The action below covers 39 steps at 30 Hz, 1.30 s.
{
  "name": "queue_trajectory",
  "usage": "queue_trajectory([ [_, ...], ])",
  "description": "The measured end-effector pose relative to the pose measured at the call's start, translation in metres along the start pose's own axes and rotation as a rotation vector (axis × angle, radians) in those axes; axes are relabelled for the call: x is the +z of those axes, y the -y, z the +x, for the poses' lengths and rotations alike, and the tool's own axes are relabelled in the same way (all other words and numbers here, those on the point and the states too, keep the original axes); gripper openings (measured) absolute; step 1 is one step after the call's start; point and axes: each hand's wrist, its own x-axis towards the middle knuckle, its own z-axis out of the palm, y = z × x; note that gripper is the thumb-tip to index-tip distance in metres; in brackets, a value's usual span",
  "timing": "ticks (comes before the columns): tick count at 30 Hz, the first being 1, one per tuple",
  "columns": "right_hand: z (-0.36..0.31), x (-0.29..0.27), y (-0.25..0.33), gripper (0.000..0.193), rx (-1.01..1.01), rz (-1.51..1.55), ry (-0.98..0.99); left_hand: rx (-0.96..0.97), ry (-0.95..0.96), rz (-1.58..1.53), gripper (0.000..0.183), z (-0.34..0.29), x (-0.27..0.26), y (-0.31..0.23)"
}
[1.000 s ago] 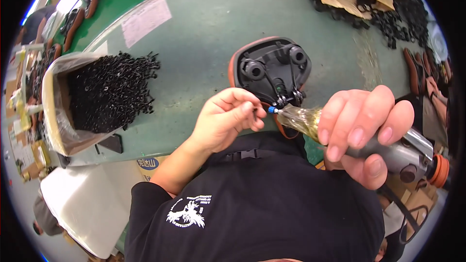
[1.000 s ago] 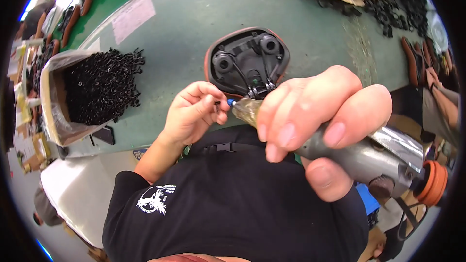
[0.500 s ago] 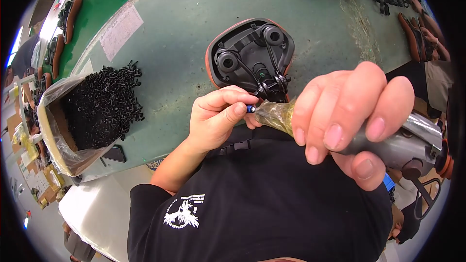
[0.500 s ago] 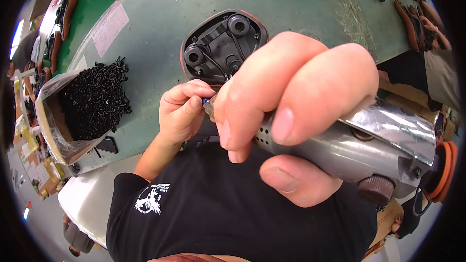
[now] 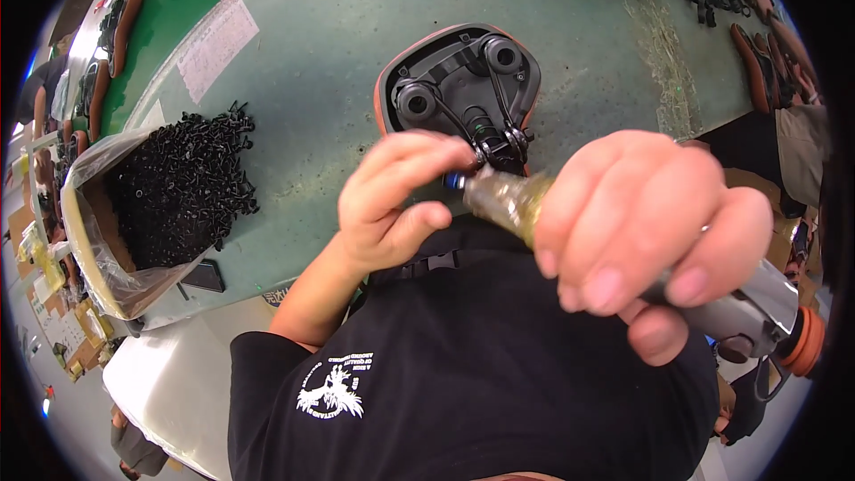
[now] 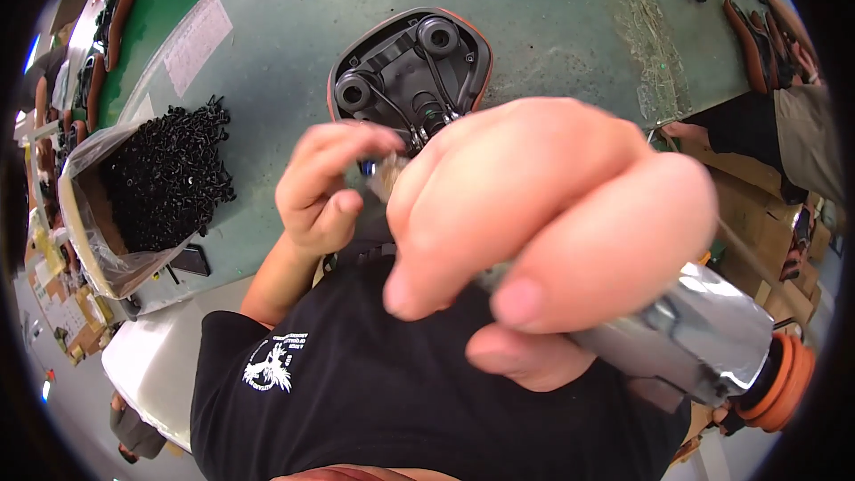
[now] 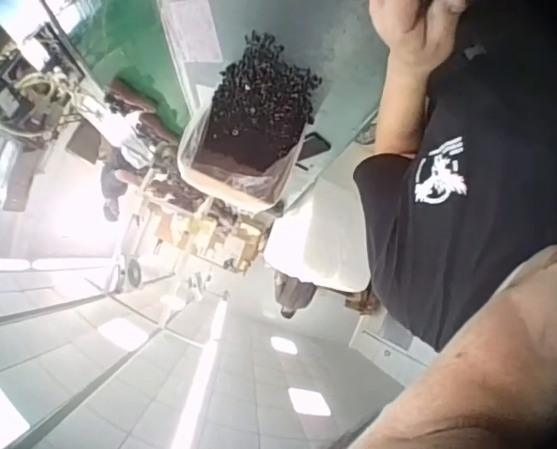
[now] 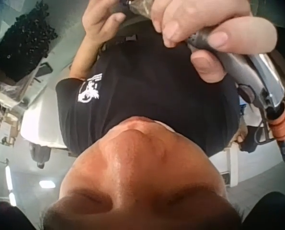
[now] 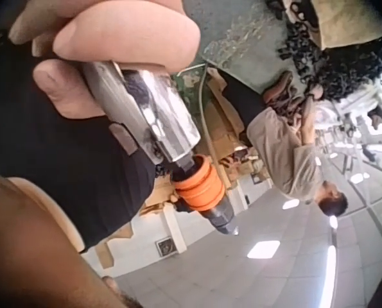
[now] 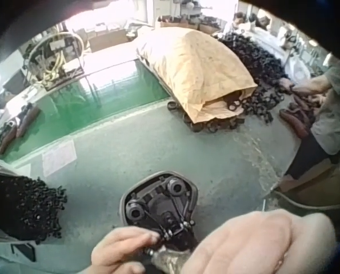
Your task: Assembling components onto bicycle seats using a pneumatic tool on a production line.
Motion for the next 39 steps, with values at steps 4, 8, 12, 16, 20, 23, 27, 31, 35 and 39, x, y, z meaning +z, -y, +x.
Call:
queue_trajectory([
  [4,0.002,0.004,-0.007,0.033,-0.055,-0.214,-0.096,-0.001,-0.291,0.71,0.075,-0.01,-0.017,0.025],
  [8,0.009,0.001,-0.027,0.039,-0.014,-0.246,-0.011,-0.105,-0.237,0.882,0.073,0.001,-0.009,0.041],
  [12,0.014,0.01,-0.045,0.038,-0.004,-0.274,0.004,0.001,-0.305,0.961,0.056,0.005,-0.008,0.052],
  [16,0.019,0.021,-0.056,0.035,0.054,-0.276,-0.02,0.056,-0.386,0.927,0.047,-0.001,-0.01,0.056],
  [20,0.02,0.025,-0.062,0.034,0.121,-0.349,-0.005,-0.055,-0.401,0.78,0.054,-0.005,-0.01,0.063],
  [23,0.017,0.036,-0.08,0.034,0.103,-0.382,-0.02,-0.137,-0.492,0.687,0.054,-0.011,-0.014,0.066],
  [27,0.016,0.045,-0.08,0.029,0.149,-0.475,-0.043,-0.098,-0.441,0.536,0.048,-0.014,-0.013,0.069],
  [31,0.015,0.046,-0.09,0.03,0.086,-0.492,0.04,-0.122,-0.499,0.4,0.049,-0.018,-0.009,0.077],
  [35,0.015,0.05,-0.096,0.028,0.073,-0.569,0.049,-0.094,-0.494,0.364,0.05,-0.019,-0.011,0.083],
  [39,0.026,0.048,-0.106,0.016,0.192,-0.501,0.012,-0.082,-0.534,0.342,0.044,-0.017,-0.01,0.081],
])
